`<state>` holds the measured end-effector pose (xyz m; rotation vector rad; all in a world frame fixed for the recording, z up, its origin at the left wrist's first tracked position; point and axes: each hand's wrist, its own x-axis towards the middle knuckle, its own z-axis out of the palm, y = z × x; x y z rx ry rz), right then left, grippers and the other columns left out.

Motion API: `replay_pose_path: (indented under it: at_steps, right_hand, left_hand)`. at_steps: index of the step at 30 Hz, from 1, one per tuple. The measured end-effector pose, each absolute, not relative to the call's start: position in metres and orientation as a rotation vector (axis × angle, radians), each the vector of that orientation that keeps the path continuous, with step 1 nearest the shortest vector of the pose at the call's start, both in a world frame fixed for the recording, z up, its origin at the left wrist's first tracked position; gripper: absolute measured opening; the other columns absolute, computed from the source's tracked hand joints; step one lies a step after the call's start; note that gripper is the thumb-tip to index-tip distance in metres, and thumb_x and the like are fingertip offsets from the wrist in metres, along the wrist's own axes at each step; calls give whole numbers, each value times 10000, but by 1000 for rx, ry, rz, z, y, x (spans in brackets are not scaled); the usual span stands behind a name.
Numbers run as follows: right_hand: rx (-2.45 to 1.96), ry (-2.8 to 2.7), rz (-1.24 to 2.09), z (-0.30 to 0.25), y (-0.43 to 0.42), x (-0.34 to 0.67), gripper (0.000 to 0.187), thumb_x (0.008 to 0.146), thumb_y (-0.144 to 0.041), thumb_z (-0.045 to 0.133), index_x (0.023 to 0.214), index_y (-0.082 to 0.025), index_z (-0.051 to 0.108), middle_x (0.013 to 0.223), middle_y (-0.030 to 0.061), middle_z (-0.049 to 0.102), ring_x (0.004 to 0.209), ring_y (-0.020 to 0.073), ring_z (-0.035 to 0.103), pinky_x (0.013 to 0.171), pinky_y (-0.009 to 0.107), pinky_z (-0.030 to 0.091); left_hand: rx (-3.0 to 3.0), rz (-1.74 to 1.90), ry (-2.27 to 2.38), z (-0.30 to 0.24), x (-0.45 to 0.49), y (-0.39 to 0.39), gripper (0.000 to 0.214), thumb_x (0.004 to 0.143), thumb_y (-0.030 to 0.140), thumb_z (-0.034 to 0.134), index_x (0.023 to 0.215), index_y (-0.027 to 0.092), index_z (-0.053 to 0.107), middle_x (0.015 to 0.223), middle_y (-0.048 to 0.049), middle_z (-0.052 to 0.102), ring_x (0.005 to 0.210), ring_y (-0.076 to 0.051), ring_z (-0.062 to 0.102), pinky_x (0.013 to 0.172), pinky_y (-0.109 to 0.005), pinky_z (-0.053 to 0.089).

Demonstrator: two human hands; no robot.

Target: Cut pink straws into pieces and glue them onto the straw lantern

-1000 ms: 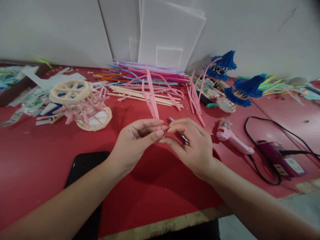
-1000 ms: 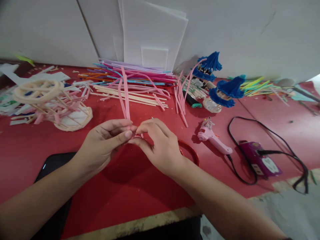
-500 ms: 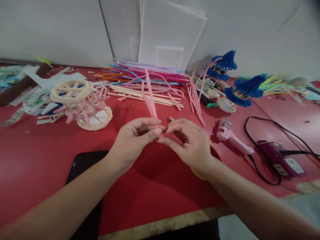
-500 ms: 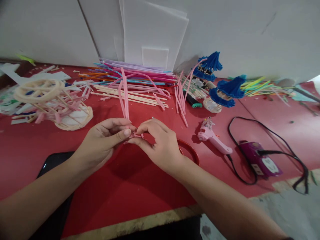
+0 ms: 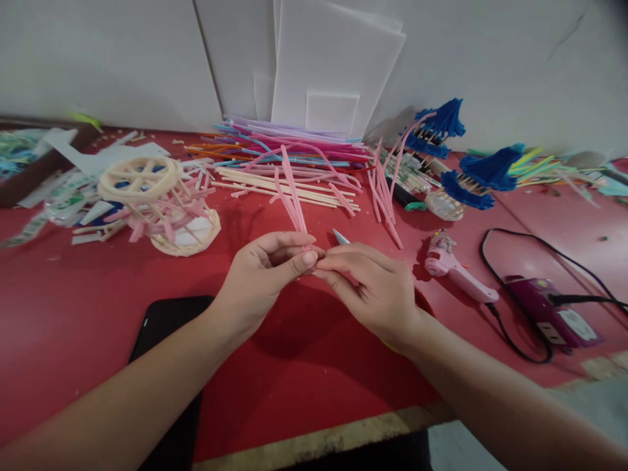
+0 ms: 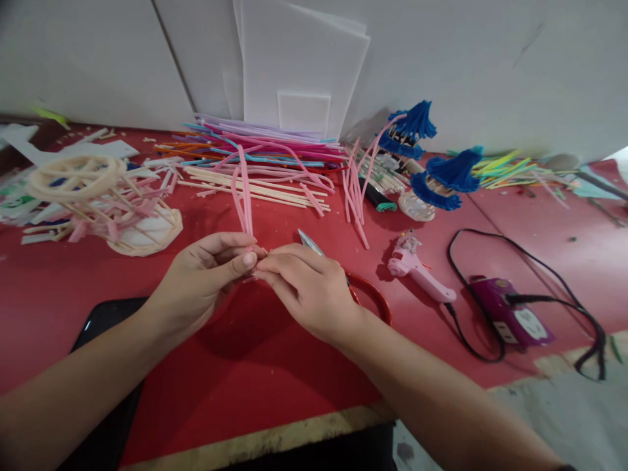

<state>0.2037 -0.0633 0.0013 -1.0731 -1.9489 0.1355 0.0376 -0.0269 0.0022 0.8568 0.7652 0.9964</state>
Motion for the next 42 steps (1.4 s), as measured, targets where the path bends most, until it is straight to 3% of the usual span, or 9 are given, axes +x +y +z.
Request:
replay_pose_path:
  at_steps: [12, 19, 23, 32, 42]
  right_hand:
    - [-1188, -1855, 26, 0, -68, 199, 55, 867, -194, 649, 864, -224, 604, 818, -11, 741, 745, 127, 702, 685, 203, 528]
    - [-1268, -1873, 304, 0, -64, 200, 92, 876, -229, 637, 802, -194, 680, 735, -12, 730, 639, 110, 662, 591, 204, 473]
    - [-1299, -1908, 282, 0, -64, 201, 153, 898, -284, 607, 815, -193, 697, 682, -14, 712, 570, 104, 623, 552, 214, 444]
    - [-1243, -1961, 62, -2, -65, 204, 44, 888, -244, 630, 880, -207, 651, 799, 3, 736, 708, 124, 668, 668, 222, 484]
    - [-1313, -2153, 134, 14, -55, 219, 95, 887, -270, 621, 896, -178, 641, 869, 38, 723, 813, 157, 668, 738, 241, 461]
  left_hand:
    - [921, 1030, 730, 2, 40, -29, 168, 675, 158, 819, 810, 195, 725, 769, 4, 767, 746, -104, 710, 720, -175, 571]
    - [1091, 1084, 754, 4, 39, -31, 117, 734, 153, 774, 824, 198, 714, 809, 8, 760, 765, -91, 695, 716, -154, 562]
    - [1116, 1077, 796, 2, 38, -29, 139, 727, 172, 782, 851, 198, 724, 804, 6, 746, 757, -91, 685, 685, -147, 559]
    - [1077, 1055, 737, 2, 39, -28, 170, 723, 170, 786, 884, 214, 752, 814, 21, 749, 766, -78, 684, 702, -143, 561]
    - [1228, 1022, 896, -6, 38, -25, 249, 736, 240, 771, 977, 190, 736, 849, -17, 742, 777, -116, 685, 698, -195, 558]
